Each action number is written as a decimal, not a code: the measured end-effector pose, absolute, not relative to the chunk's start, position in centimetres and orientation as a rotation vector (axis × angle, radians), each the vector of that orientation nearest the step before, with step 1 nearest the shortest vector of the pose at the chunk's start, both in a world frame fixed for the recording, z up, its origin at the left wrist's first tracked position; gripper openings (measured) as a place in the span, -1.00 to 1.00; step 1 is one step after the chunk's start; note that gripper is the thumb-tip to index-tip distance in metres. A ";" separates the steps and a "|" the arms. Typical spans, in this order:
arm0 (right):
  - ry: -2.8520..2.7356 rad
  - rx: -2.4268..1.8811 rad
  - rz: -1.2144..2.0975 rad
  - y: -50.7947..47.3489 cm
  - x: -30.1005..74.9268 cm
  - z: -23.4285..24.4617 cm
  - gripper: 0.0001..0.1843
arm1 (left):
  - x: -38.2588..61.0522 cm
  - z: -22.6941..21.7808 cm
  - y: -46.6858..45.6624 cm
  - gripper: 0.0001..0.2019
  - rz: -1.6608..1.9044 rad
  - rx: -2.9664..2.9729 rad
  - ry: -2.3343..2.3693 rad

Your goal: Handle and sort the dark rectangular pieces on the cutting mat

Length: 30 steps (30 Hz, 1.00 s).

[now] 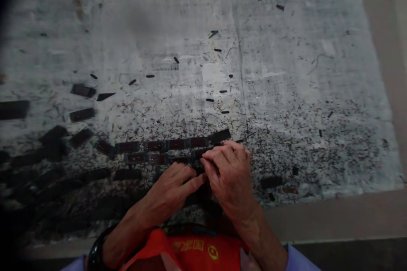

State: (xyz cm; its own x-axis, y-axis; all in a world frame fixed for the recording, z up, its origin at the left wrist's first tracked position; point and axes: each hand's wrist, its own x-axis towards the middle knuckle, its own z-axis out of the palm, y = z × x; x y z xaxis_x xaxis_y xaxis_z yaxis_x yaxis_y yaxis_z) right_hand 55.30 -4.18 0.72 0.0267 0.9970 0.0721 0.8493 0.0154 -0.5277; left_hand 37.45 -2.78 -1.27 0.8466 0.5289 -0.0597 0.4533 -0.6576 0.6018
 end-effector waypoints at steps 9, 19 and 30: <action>-2.127 -1.919 0.486 -2.5 53.2 0.7 -0.95 | 37.4 -1.4 -2.9 -0.79 0.212 2.392 0.701; -2.232 -1.971 0.373 -2.6 52.4 0.7 -0.92 | 36.2 -1.1 -4.2 -0.72 0.210 2.407 0.581; -2.157 -1.849 0.485 -3.1 52.5 1.2 -0.91 | 35.8 -1.5 -4.6 -0.71 0.200 2.336 0.581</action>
State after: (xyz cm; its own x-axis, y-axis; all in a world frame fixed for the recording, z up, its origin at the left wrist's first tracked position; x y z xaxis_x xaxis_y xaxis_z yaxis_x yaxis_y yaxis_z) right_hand 52.49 -3.12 1.18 -0.1574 0.9873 -0.0199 0.9010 0.1353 -0.4121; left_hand 35.85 -4.57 -1.47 0.8869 0.4616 -0.0199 0.3516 -0.6464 0.6771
